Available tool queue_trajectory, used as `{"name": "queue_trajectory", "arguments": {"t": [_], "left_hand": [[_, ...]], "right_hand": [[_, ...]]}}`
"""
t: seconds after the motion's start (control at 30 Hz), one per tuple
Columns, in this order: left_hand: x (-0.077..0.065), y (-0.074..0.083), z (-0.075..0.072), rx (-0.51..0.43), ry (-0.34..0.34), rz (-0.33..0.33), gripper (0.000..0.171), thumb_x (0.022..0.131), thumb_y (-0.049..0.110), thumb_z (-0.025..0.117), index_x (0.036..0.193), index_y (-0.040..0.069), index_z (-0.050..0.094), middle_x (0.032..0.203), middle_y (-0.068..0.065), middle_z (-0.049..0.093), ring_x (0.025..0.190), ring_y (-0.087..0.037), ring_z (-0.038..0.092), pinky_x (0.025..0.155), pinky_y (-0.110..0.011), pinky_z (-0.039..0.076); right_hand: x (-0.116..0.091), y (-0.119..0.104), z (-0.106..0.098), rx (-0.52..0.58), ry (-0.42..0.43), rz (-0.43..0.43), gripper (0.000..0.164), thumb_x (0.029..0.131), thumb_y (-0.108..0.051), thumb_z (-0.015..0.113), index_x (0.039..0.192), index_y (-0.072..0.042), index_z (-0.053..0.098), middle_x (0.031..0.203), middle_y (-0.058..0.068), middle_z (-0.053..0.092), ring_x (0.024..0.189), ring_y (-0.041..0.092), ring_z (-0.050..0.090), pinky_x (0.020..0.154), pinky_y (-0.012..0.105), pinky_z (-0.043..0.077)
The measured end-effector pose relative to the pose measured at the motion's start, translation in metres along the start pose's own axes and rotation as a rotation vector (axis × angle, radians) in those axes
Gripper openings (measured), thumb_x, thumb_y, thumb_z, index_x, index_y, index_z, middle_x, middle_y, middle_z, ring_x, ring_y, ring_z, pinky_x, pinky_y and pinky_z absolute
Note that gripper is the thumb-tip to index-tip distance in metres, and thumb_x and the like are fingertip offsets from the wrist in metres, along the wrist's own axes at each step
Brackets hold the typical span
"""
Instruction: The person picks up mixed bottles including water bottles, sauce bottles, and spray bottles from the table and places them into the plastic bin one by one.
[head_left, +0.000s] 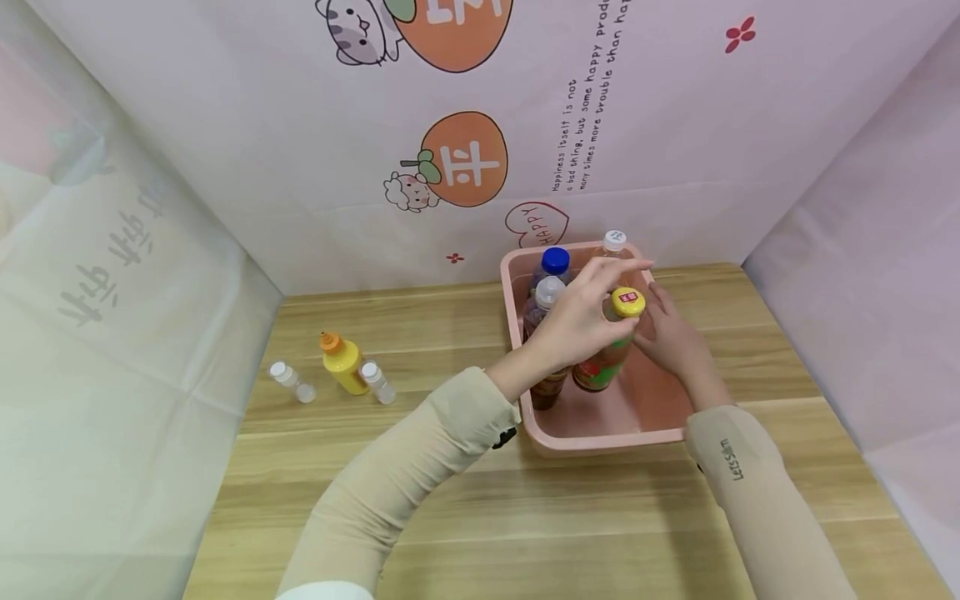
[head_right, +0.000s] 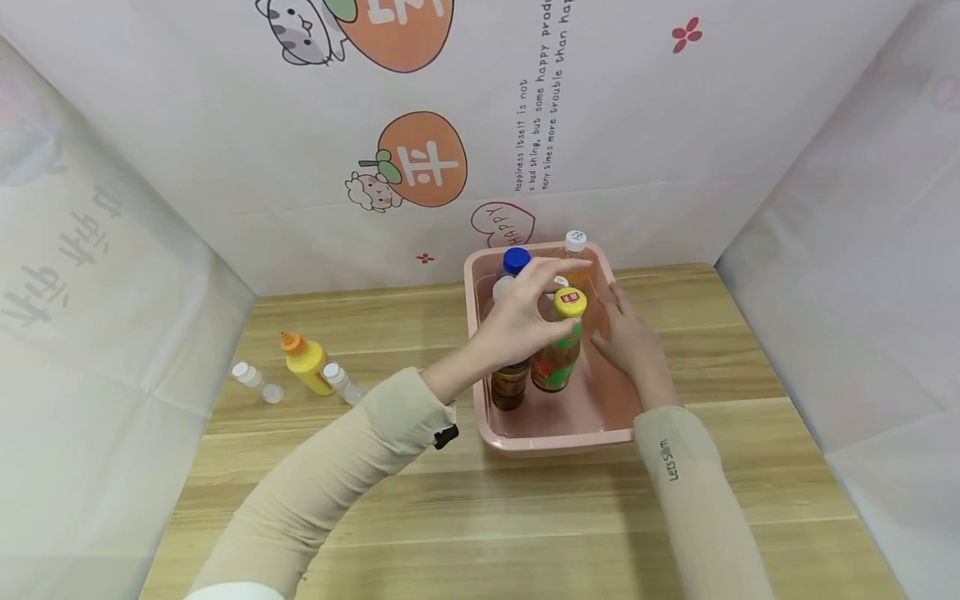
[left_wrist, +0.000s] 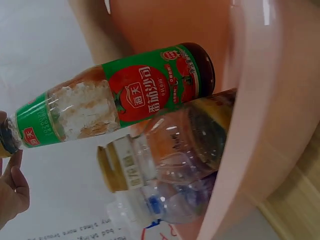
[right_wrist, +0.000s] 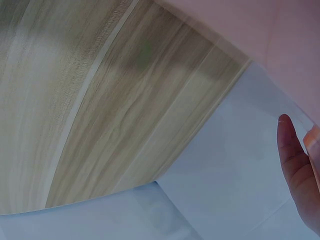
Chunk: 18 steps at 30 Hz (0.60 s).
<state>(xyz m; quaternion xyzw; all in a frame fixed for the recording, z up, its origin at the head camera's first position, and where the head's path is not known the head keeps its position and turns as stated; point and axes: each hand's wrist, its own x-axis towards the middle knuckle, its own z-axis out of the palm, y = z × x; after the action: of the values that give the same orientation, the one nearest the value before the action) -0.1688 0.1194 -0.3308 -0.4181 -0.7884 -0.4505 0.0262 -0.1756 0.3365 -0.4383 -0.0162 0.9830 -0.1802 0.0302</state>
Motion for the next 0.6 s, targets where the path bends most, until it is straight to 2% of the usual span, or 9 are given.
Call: {"name": "queue_trajectory", "arguments": {"t": [0.23, 0.33, 0.47, 0.6], "left_hand": [[0.001, -0.012, 0.006, 0.089, -0.071, -0.056, 0.059, 0.083, 0.007, 0.069, 0.138, 0.012, 0.048, 0.131, -0.012, 0.050, 0.088, -0.014, 0.057, 0.069, -0.009, 0.042], [0.001, -0.016, 0.010, 0.152, -0.096, -0.082, 0.059, 0.083, 0.010, 0.068, 0.138, 0.016, 0.047, 0.130, -0.010, 0.051, 0.091, -0.011, 0.056, 0.072, -0.010, 0.042], [0.001, -0.022, 0.019, 0.196, -0.097, -0.115, 0.061, 0.083, 0.011, 0.069, 0.139, 0.019, 0.047, 0.128, -0.007, 0.051, 0.084, -0.010, 0.056, 0.068, -0.012, 0.042], [-0.001, -0.025, 0.030, 0.205, -0.074, -0.145, 0.062, 0.081, 0.011, 0.070, 0.138, 0.021, 0.048, 0.125, -0.005, 0.050, 0.075, -0.011, 0.056, 0.061, -0.011, 0.042]], "right_hand": [[0.000, 0.000, -0.001, 0.004, 0.021, -0.002, 0.069, 0.091, -0.019, 0.055, 0.149, -0.001, 0.023, 0.156, 0.026, 0.011, 0.126, 0.057, 0.037, 0.090, 0.068, 0.043], [0.000, 0.000, -0.001, 0.008, 0.030, -0.009, 0.069, 0.090, -0.018, 0.057, 0.149, -0.003, 0.024, 0.156, 0.026, 0.013, 0.121, 0.057, 0.043, 0.086, 0.068, 0.045], [-0.001, -0.001, -0.001, -0.002, 0.039, -0.014, 0.068, 0.090, -0.019, 0.057, 0.148, -0.004, 0.025, 0.154, 0.028, 0.015, 0.115, 0.058, 0.047, 0.082, 0.067, 0.047], [-0.002, -0.001, 0.000, -0.008, 0.061, -0.024, 0.064, 0.090, -0.019, 0.058, 0.145, -0.002, 0.029, 0.153, 0.028, 0.017, 0.117, 0.058, 0.046, 0.084, 0.068, 0.046]]}}
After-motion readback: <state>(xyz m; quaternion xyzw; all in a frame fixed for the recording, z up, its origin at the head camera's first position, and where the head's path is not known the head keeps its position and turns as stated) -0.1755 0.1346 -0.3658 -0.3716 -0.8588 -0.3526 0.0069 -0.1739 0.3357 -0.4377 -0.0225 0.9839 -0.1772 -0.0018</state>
